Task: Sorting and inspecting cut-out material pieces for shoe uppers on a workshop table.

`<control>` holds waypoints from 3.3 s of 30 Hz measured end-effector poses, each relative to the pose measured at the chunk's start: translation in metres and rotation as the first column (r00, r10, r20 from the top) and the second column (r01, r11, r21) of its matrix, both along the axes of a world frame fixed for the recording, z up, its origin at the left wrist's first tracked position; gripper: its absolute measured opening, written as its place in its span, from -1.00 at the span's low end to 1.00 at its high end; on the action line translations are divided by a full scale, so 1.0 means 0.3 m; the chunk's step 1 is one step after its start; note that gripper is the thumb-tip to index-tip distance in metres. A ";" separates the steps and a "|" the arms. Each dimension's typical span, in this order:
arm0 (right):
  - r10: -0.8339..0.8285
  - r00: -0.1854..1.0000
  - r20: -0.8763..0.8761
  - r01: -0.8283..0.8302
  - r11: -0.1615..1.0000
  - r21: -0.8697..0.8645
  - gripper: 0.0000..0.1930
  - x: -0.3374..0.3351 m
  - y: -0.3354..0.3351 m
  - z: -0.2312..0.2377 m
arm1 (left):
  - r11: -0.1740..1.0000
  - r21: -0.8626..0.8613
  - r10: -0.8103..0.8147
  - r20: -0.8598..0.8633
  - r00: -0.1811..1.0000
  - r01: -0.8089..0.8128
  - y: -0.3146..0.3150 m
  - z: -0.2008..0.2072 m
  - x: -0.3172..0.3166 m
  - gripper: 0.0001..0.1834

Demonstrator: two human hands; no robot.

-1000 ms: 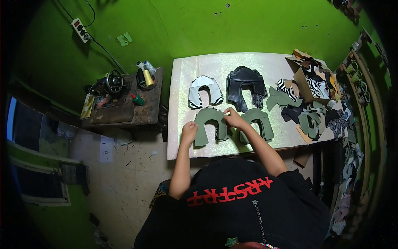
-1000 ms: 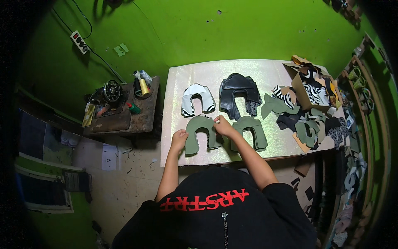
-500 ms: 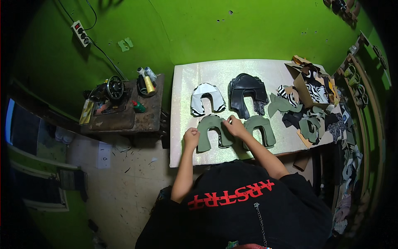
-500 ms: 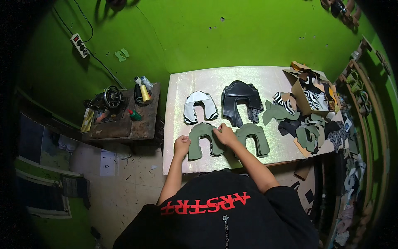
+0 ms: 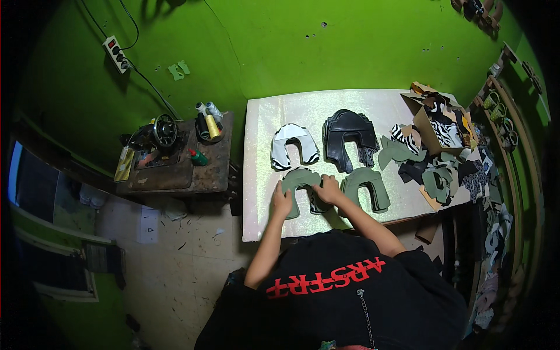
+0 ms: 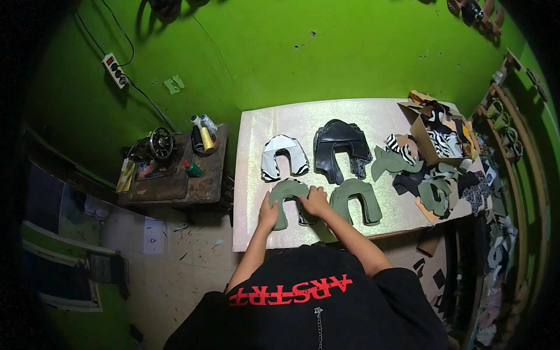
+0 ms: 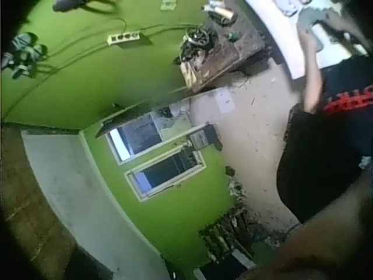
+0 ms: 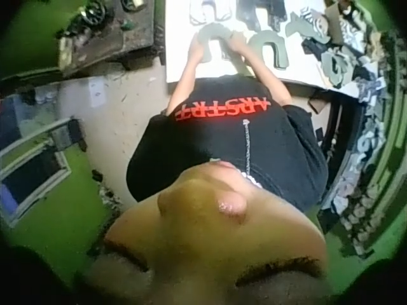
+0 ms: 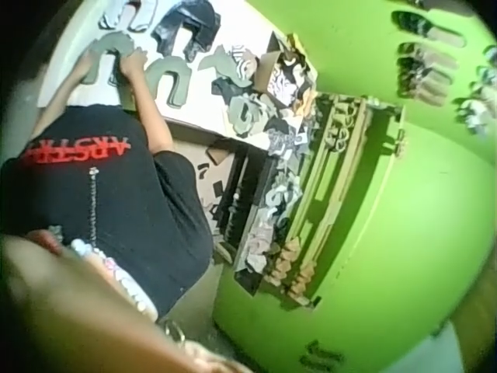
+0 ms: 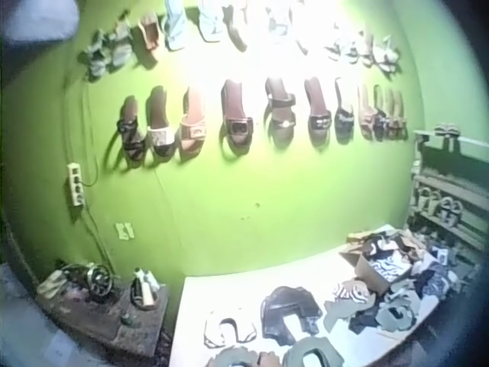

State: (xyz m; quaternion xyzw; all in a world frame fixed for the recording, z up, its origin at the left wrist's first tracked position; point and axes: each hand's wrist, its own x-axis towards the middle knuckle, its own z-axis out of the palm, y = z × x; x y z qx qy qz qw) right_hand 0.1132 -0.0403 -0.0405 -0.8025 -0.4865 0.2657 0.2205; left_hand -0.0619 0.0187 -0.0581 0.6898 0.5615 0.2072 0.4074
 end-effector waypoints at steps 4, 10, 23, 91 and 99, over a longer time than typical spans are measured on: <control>0.003 0.994 -0.107 -0.006 1.000 -0.028 -0.20 -0.043 -0.004 -0.008 | 1.000 -0.005 0.000 0.029 1.000 0.000 -0.008 -0.016 0.015 -0.39; -0.013 0.980 -0.199 0.013 1.000 -0.002 -0.10 -0.051 -0.030 -0.003 | 0.998 0.026 0.048 0.030 0.998 -0.049 -0.025 0.030 0.052 -0.31; -0.266 0.886 -0.381 0.456 0.648 0.610 -0.71 0.273 -0.213 0.119 | 0.822 0.564 -0.058 0.230 0.971 -0.085 -0.133 0.272 0.338 -0.51; 0.080 0.945 -0.318 0.081 0.884 0.461 -0.86 0.037 0.039 0.096 | 0.999 0.000 -0.032 0.362 0.931 0.035 0.066 0.127 0.043 -0.78; 0.004 0.980 -0.198 0.075 0.917 0.391 -0.83 -0.010 0.059 0.085 | 0.998 -0.052 0.054 0.354 0.934 -0.038 0.096 0.096 0.012 -0.73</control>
